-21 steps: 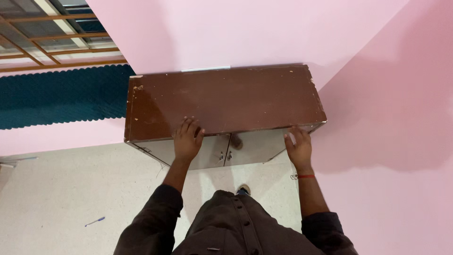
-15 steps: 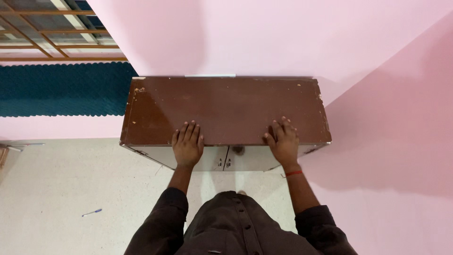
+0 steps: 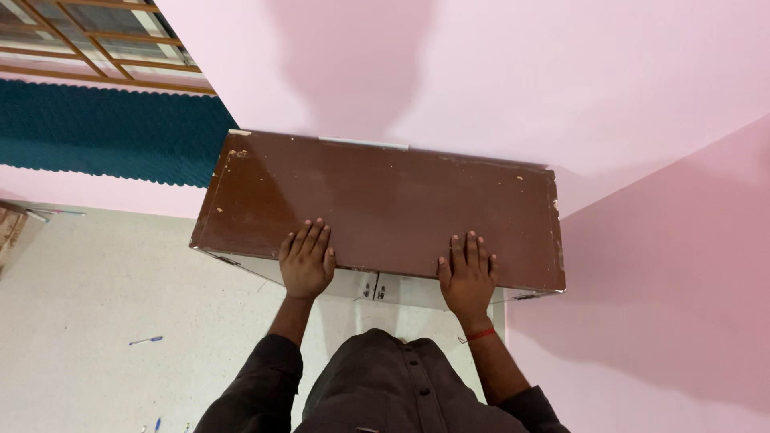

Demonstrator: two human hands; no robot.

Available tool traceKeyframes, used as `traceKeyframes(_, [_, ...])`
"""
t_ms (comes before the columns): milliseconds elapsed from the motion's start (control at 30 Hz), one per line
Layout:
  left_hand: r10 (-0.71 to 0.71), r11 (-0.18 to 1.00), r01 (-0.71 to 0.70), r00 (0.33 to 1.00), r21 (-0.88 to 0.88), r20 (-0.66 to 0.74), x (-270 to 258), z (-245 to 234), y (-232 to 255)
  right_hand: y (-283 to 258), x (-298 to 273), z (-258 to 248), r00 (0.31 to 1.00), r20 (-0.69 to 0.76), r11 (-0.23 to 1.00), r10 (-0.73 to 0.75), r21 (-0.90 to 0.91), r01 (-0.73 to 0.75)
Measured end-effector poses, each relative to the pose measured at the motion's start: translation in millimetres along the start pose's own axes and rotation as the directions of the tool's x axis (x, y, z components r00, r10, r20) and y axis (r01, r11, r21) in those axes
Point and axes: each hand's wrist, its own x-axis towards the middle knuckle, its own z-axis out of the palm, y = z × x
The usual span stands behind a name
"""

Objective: The person detaches a brown wooden panel from a cabinet by hand and then reattaches it using a screwdriver.

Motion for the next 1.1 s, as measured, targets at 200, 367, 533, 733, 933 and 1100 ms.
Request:
traceKeyframes(200, [-0.033,0.999,0.033,0.999,-0.011,0.026,0,0,2,0,4,-4,0.998,0.053,1.000,0.017,-0.009,-0.017])
traceKeyframes(367, [-0.043,0.999,0.043,0.998,-0.007,0.041,-1,1,-1,8,12,-7,0.996,0.090,1.000,0.015,-0.006,-0.014])
traceKeyframes(533, [-0.076,0.995,0.080,0.994,-0.054,0.077,0,-2,-1,19,29,3,0.971,0.161,0.980,0.175,0.067,-0.188])
traceKeyframes(733, [-0.132,0.986,0.150,0.966,-0.067,0.221,16,2,-34,42,37,10,0.950,0.143,0.960,0.278,-0.012,-0.280])
traceKeyframes(933, [-0.115,0.988,0.139,0.952,-0.065,0.285,43,1,-94,100,42,20,0.901,0.062,0.895,0.429,-0.164,-0.415])
traceKeyframes(1100, [-0.054,0.996,0.072,0.965,-0.060,0.255,38,1,-99,145,42,21,0.806,-0.023,0.781,0.592,-0.233,-0.580])
